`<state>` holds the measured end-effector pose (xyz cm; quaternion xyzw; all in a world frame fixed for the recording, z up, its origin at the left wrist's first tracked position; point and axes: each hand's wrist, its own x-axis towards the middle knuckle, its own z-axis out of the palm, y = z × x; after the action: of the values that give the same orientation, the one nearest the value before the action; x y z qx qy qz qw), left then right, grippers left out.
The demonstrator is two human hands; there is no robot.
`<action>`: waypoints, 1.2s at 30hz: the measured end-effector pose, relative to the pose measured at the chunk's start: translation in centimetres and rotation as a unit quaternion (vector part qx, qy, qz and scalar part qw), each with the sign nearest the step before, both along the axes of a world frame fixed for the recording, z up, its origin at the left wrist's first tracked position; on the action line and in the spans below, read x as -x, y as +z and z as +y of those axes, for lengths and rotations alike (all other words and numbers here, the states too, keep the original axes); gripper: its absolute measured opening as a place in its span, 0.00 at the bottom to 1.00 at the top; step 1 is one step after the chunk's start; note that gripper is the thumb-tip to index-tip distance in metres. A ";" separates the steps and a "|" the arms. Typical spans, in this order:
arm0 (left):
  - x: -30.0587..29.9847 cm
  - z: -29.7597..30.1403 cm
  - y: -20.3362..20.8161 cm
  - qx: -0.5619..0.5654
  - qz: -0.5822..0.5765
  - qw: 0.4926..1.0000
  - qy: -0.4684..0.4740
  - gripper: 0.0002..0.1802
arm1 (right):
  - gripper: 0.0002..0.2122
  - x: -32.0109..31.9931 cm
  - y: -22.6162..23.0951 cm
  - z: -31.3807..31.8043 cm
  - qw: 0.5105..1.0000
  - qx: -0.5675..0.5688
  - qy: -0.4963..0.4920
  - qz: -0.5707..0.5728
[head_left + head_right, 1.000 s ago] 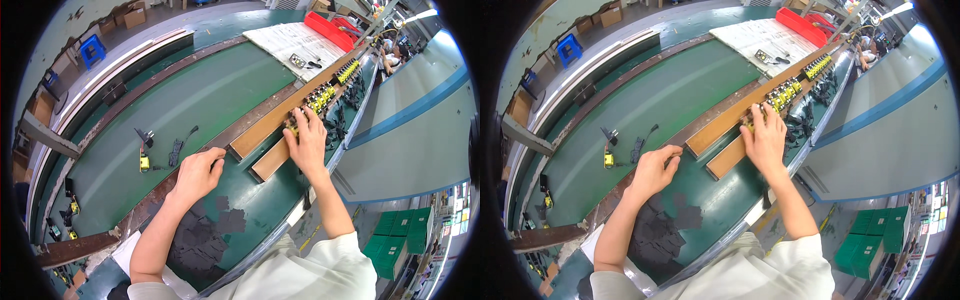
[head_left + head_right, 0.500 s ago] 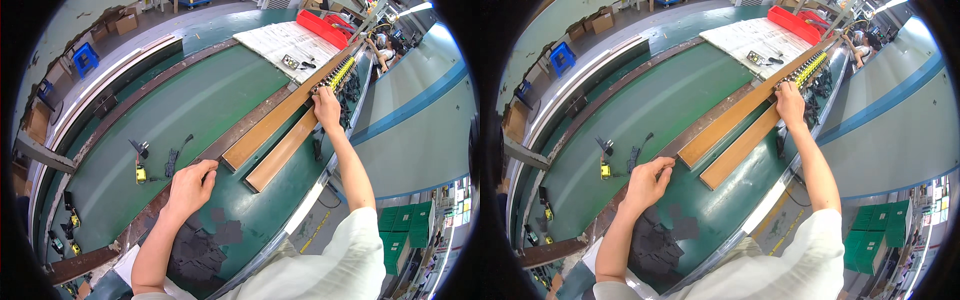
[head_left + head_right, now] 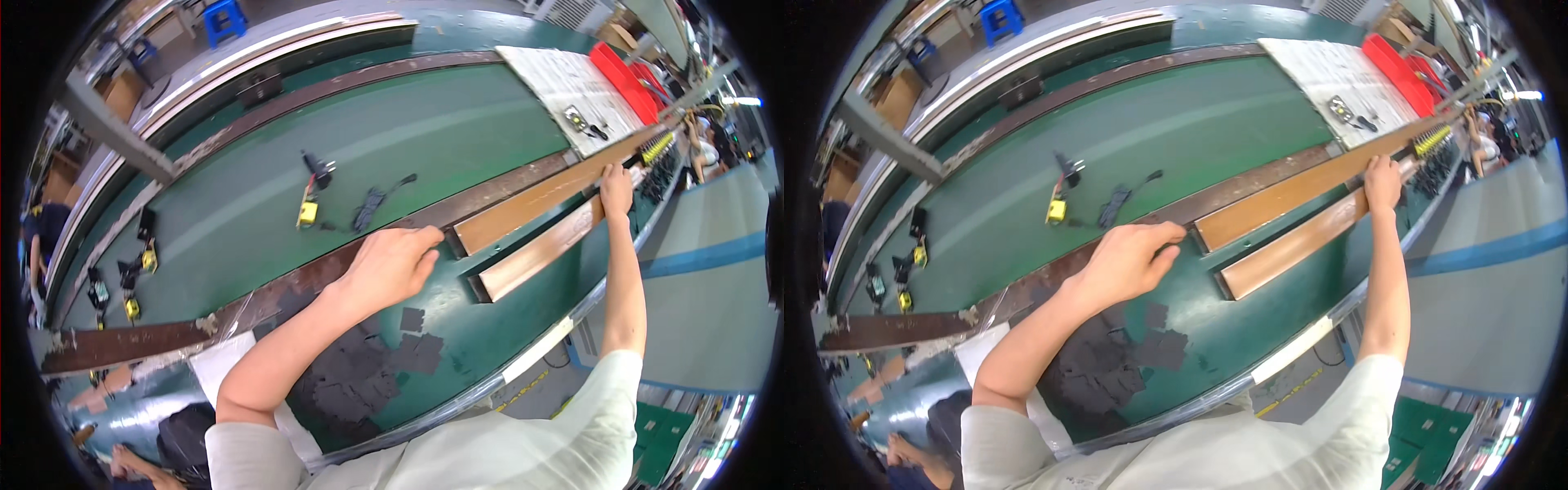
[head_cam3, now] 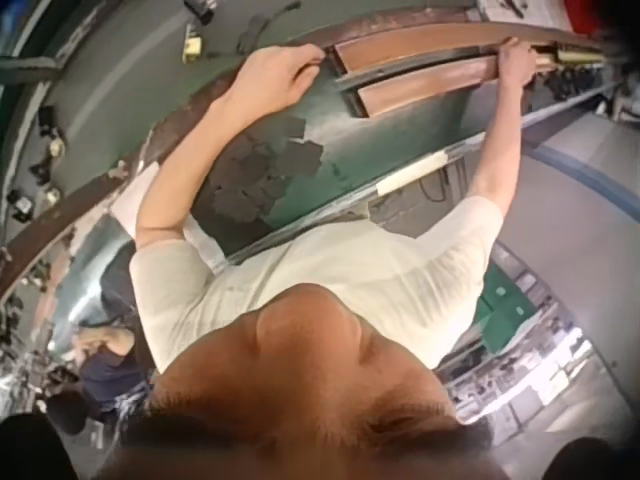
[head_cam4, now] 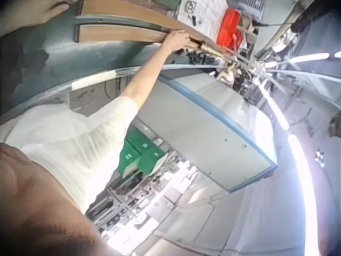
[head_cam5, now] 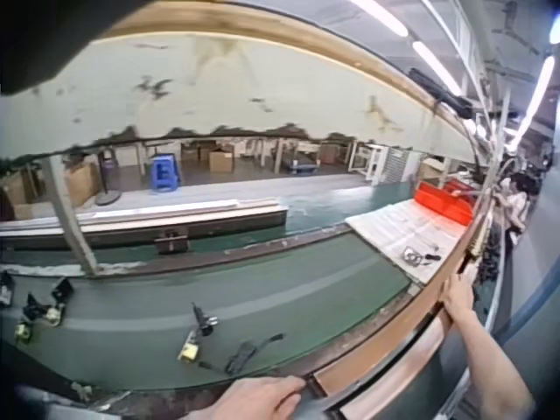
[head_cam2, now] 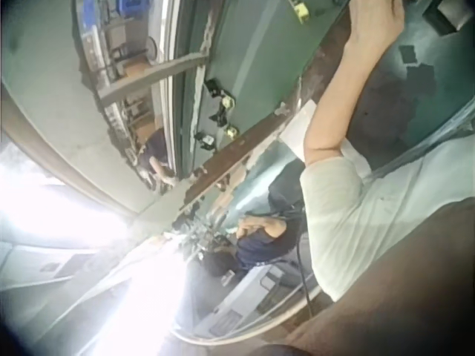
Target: Assembling small electronic components and circuit boards into black plastic housings on a factory production line.
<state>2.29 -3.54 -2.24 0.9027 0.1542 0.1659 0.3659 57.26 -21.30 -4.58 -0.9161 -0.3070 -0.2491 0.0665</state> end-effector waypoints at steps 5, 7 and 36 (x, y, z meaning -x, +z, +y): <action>0.7 0.8 1.0 0.020 0.000 1.000 -0.016 0.12 | 0.12 10.7 1.3 1.8 0.981 0.005 0.187 -0.053; 1.1 2.3 2.3 0.075 -0.001 0.997 -0.032 0.12 | 0.11 17.8 1.8 3.0 0.946 -0.019 0.320 -0.037; 6.4 13.3 5.9 0.066 0.063 0.947 0.307 0.10 | 0.05 42.1 5.0 10.7 0.641 0.058 0.600 0.475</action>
<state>-4.15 9.74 3.67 0.7941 0.4572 0.2029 0.3453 15.17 -10.63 0.41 -0.5251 -0.7295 0.3331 0.2850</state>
